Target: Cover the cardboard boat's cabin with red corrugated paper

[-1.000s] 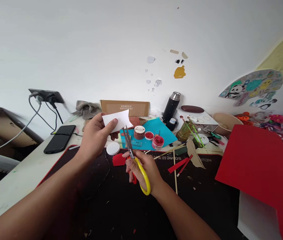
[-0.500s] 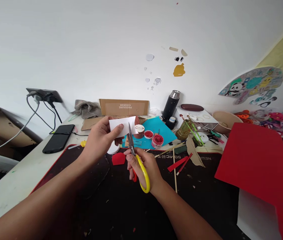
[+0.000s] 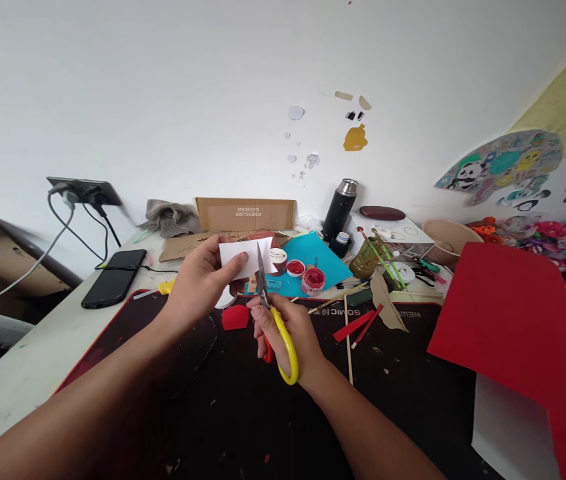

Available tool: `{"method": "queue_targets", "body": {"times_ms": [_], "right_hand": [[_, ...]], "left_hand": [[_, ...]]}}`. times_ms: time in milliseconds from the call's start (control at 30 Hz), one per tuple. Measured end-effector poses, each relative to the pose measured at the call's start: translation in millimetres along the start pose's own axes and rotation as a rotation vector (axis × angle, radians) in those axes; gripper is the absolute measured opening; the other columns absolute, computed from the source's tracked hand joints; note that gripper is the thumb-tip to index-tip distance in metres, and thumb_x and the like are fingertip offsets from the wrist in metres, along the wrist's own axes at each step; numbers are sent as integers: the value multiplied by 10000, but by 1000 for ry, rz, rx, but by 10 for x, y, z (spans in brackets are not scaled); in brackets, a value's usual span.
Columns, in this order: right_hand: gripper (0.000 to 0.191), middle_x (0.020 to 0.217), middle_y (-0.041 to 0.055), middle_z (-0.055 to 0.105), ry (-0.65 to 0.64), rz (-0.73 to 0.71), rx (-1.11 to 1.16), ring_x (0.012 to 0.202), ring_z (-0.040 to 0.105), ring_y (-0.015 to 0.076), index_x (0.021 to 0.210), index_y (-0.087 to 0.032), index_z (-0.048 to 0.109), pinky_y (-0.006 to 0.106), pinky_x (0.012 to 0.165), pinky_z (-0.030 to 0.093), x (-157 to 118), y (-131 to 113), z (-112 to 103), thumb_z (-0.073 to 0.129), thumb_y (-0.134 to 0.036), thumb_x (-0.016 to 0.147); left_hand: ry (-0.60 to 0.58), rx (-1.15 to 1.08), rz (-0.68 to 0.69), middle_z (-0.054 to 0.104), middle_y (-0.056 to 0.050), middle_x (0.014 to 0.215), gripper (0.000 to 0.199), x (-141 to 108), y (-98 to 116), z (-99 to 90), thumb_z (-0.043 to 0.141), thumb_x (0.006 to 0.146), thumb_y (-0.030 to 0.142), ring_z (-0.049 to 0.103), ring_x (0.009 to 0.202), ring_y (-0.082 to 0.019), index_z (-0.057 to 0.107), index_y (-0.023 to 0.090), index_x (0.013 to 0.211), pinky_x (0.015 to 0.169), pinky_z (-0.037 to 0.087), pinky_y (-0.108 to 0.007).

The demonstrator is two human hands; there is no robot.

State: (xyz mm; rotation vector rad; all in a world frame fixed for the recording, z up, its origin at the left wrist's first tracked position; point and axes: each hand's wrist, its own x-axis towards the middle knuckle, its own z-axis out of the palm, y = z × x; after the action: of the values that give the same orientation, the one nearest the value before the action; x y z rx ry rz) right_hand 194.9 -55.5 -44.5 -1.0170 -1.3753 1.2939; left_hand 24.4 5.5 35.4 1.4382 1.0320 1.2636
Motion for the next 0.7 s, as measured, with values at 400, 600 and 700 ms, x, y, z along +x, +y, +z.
{"method": "queue_targets", "body": {"times_ms": [400,600,700], "right_hand": [[485,680,-58,605,5,7,10,414,594,96,992,-209,700,201,418,433,5,-18,12,705,-693,1018],[521,657,-64,591,12,12,13,389,573,88,989,-205,694,191,391,411,0,-28,19,681,-725,1019],[546,653,-65,587,8,10,15,383,568,87,970,-205,678,184,375,400,-1,-42,21,667,-749,1014]], "left_hand": [[0,-4,14,687,14,627,390,-4,-17,0,868,864,517,608,476,-171,593,241,876,438,454,-279],[-4,7,17,694,8,628,395,-6,0,6,869,869,523,625,482,-180,597,236,882,434,449,-280],[-5,13,18,696,12,633,396,-11,5,10,865,872,527,627,487,-176,606,229,896,441,458,-276]]}}
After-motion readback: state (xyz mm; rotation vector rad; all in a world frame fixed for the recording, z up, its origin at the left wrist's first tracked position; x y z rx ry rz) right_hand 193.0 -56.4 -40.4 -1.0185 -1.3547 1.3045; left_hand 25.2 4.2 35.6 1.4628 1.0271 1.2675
